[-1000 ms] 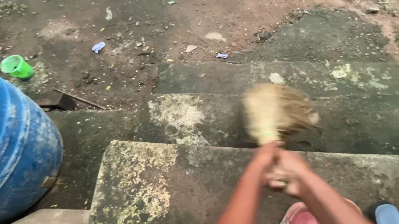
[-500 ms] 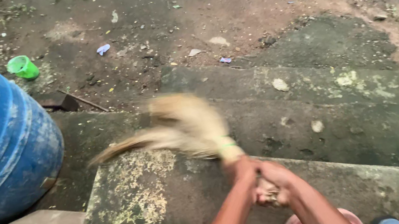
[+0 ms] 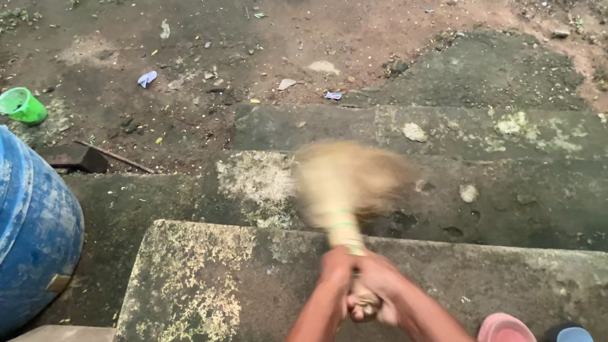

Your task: The person sweeps dirt and debris off of concrete steps and the surrounding ground using a handheld broom.

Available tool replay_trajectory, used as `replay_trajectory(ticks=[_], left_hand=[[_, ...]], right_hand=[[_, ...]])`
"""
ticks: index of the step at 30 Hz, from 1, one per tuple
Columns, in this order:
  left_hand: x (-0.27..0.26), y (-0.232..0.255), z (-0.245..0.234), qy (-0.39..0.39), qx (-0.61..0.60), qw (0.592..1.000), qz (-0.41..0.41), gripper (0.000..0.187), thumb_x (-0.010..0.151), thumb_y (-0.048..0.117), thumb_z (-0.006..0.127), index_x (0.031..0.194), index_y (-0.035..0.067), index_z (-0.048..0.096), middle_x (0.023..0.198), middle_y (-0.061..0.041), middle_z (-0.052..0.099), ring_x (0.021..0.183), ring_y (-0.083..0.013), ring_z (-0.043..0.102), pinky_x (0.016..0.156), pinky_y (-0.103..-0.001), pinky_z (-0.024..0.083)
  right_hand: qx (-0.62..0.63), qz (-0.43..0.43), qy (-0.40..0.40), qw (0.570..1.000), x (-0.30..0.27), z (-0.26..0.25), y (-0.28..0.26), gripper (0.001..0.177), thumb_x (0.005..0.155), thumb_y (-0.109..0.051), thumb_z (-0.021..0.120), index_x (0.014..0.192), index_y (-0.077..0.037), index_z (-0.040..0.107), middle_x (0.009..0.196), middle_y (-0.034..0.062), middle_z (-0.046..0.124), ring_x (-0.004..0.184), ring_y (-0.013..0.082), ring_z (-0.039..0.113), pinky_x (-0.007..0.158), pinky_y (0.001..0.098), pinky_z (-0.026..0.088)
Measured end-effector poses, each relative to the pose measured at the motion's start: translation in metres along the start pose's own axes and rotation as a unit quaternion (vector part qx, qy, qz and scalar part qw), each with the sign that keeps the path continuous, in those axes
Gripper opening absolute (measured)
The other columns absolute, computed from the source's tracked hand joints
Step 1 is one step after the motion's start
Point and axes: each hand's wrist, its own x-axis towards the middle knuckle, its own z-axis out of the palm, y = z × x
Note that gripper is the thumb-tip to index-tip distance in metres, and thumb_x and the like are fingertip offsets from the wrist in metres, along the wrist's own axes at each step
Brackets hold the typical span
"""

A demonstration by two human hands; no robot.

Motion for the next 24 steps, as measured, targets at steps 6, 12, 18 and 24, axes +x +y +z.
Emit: replay_trajectory(ticks=[6, 12, 18, 24], left_hand=[[-0.029, 0.0, -0.023, 0.259, -0.239, 0.93, 0.102, 0.047, 0.092, 0.02, 0.058, 0.134, 0.01, 0.04, 0.118, -0.014, 0.061, 0.093, -0.0261, 0.065, 0.077, -0.044, 0.052], [0.01, -0.036, 0.082, 0.167, -0.09, 0.972, 0.138, 0.07, 0.095, 0.022, 0.06, 0.154, 0.015, 0.023, 0.135, -0.014, 0.058, 0.109, -0.026, 0.064, 0.096, -0.045, 0.053], [0.029, -0.044, 0.182, -0.181, 0.181, 0.962, 0.09, 0.034, 0.093, 0.026, 0.057, 0.113, 0.0, 0.067, 0.101, -0.015, 0.069, 0.084, -0.0253, 0.066, 0.072, -0.046, 0.054], [0.012, -0.016, 0.139, -0.204, 0.154, 0.967, 0.022, 0.047, 0.097, 0.042, 0.049, 0.109, 0.001, 0.068, 0.088, -0.018, 0.069, 0.061, -0.0265, 0.063, 0.05, -0.048, 0.05]], right_hand=[[-0.231, -0.041, -0.207, 0.95, -0.027, 0.031, -0.064, 0.048, 0.104, -0.026, 0.046, 0.152, -0.03, 0.048, 0.068, 0.007, 0.066, 0.038, 0.0131, 0.058, 0.03, 0.0289, 0.049], [-0.051, -0.009, -0.04, 0.998, -0.045, -0.06, -0.003, 0.047, 0.101, -0.027, 0.046, 0.146, -0.039, 0.049, 0.06, 0.0128, 0.058, 0.037, 0.0218, 0.056, 0.031, 0.0369, 0.047], [0.218, -0.164, 0.175, 0.946, -0.068, -0.103, 0.039, 0.029, 0.106, -0.038, 0.041, 0.11, -0.011, 0.05, 0.06, 0.0099, 0.055, 0.042, 0.0233, 0.052, 0.034, 0.0385, 0.041], [0.182, -0.113, 0.174, 0.961, -0.053, -0.08, 0.02, 0.025, 0.105, -0.035, 0.039, 0.109, -0.013, 0.051, 0.063, 0.0093, 0.057, 0.044, 0.0238, 0.054, 0.036, 0.0404, 0.043]])
